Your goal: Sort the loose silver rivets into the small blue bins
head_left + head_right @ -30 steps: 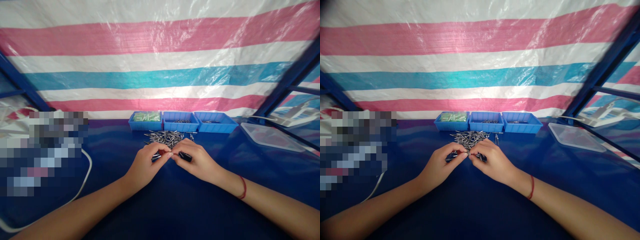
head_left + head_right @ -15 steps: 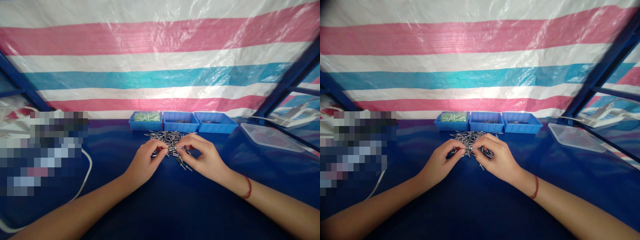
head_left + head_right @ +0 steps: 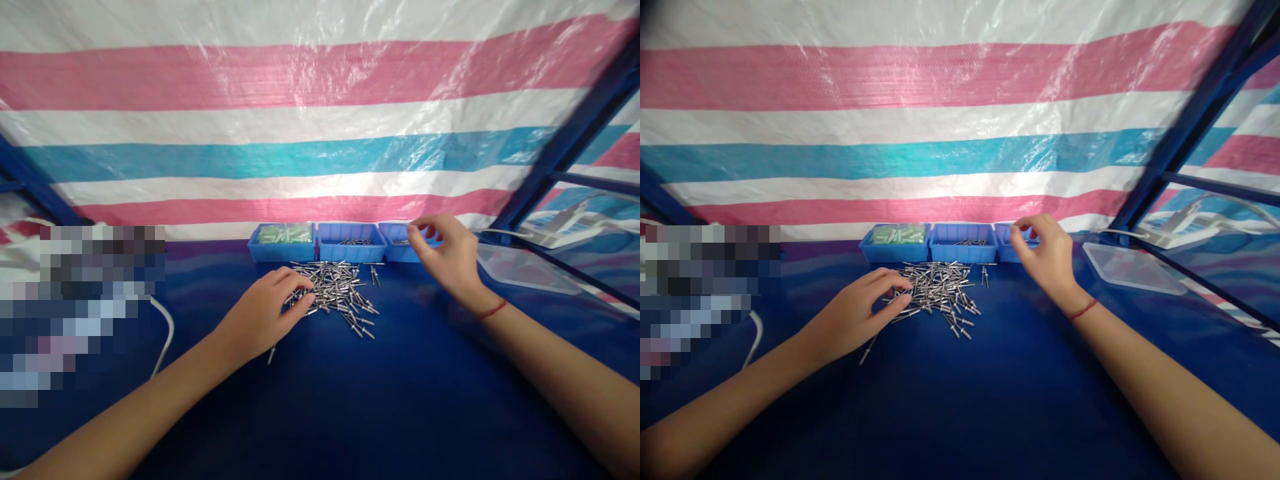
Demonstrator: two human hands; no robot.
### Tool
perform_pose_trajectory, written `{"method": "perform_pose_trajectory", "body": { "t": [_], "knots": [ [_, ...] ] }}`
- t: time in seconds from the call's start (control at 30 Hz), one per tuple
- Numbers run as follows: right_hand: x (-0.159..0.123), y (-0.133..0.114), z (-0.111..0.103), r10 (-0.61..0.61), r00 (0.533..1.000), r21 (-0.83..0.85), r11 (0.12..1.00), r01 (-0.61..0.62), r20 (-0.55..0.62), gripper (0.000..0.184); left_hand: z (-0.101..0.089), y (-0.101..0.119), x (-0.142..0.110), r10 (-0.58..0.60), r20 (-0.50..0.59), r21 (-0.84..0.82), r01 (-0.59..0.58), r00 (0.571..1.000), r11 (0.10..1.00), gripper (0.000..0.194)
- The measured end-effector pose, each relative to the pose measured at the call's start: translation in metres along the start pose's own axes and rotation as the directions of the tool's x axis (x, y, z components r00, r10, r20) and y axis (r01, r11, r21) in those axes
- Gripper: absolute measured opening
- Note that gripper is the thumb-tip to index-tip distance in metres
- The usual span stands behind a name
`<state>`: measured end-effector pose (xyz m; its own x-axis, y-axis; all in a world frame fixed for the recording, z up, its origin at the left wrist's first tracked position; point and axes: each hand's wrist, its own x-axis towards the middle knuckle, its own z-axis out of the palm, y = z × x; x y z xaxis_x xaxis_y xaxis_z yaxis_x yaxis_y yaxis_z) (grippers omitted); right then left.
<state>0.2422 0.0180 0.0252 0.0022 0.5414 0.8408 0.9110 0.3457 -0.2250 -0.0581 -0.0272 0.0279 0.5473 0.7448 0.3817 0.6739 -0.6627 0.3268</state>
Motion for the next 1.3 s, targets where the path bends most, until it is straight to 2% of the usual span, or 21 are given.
{"method": "perform_pose_trajectory", "body": {
  "t": [0.03, 0.1, 0.2, 0.33, 0.4, 0.53, 0.63, 0.73, 0.8, 0.87, 0.97, 1.07, 1.3],
  "knots": [
    [0.001, 0.012, 0.002, 0.018, 1.000, -0.084, 0.996, -0.018, -0.001, 0.016, -0.006, -0.001, 0.000, -0.011, 0.036, 0.036, 0.010, 0.999, 0.999, 0.020],
    [0.000, 0.030, 0.007, 0.003, 0.997, -0.270, 0.963, 0.017, 0.074, 0.020, -0.017, -0.005, 0.000, -0.048, 0.132, 0.112, 0.034, 0.990, 0.993, 0.022],
    [-0.006, 0.041, 0.013, 0.033, 0.994, -0.415, 0.910, 0.014, 0.108, 0.025, -0.031, -0.009, -0.004, -0.133, 0.327, 0.093, 0.109, 0.936, 0.990, 0.029],
    [-0.009, 0.034, 0.016, 0.000, 0.994, -0.369, 0.929, 0.040, 0.108, 0.027, -0.036, -0.010, -0.013, -0.195, 0.489, 0.071, 0.184, 0.850, 0.980, 0.036],
    [-0.009, 0.024, 0.017, -0.032, 0.991, -0.303, 0.950, 0.071, 0.133, 0.025, -0.034, -0.008, -0.018, -0.198, 0.502, 0.101, 0.170, 0.842, 0.980, 0.030],
    [-0.013, -0.002, 0.016, -0.153, 0.965, -0.143, 0.972, 0.185, 0.211, 0.021, -0.032, -0.005, -0.021, -0.164, 0.476, 0.134, 0.113, 0.864, 0.985, 0.018],
    [-0.021, -0.026, 0.013, -0.226, 0.936, -0.065, 0.966, 0.252, 0.269, 0.020, -0.033, -0.004, -0.018, -0.165, 0.490, 0.156, 0.100, 0.856, 0.983, 0.016],
    [-0.030, -0.051, 0.010, -0.295, 0.897, 0.087, 0.955, 0.282, 0.330, 0.016, -0.026, -0.005, -0.012, -0.100, 0.472, 0.075, 0.073, 0.876, 0.995, 0.015],
    [-0.037, -0.068, 0.007, -0.308, 0.882, 0.220, 0.945, 0.241, 0.355, 0.012, -0.016, -0.006, -0.008, -0.036, 0.399, -0.019, 0.048, 0.916, 0.999, 0.017],
    [-0.044, -0.083, 0.004, -0.277, 0.881, 0.333, 0.931, 0.148, 0.384, 0.009, -0.005, -0.005, -0.005, 0.007, 0.317, -0.069, 0.016, 0.948, 0.998, 0.016],
    [-0.052, -0.098, 0.001, -0.220, 0.870, 0.444, 0.896, 0.001, 0.442, 0.005, 0.009, -0.001, -0.005, 0.005, 0.191, -0.137, 0.021, 0.982, 0.990, 0.015],
    [-0.056, -0.105, -0.001, -0.206, 0.867, 0.525, 0.848, -0.073, 0.453, 0.006, 0.017, 0.005, -0.006, -0.003, 0.121, -0.200, 0.027, 0.993, 0.980, 0.013],
    [-0.057, -0.104, 0.003, -0.165, 0.873, 0.652, 0.730, -0.205, 0.459, 0.004, 0.025, 0.011, -0.006, 0.004, 0.063, -0.256, 0.013, 0.998, 0.967, 0.015]
  ]
}}
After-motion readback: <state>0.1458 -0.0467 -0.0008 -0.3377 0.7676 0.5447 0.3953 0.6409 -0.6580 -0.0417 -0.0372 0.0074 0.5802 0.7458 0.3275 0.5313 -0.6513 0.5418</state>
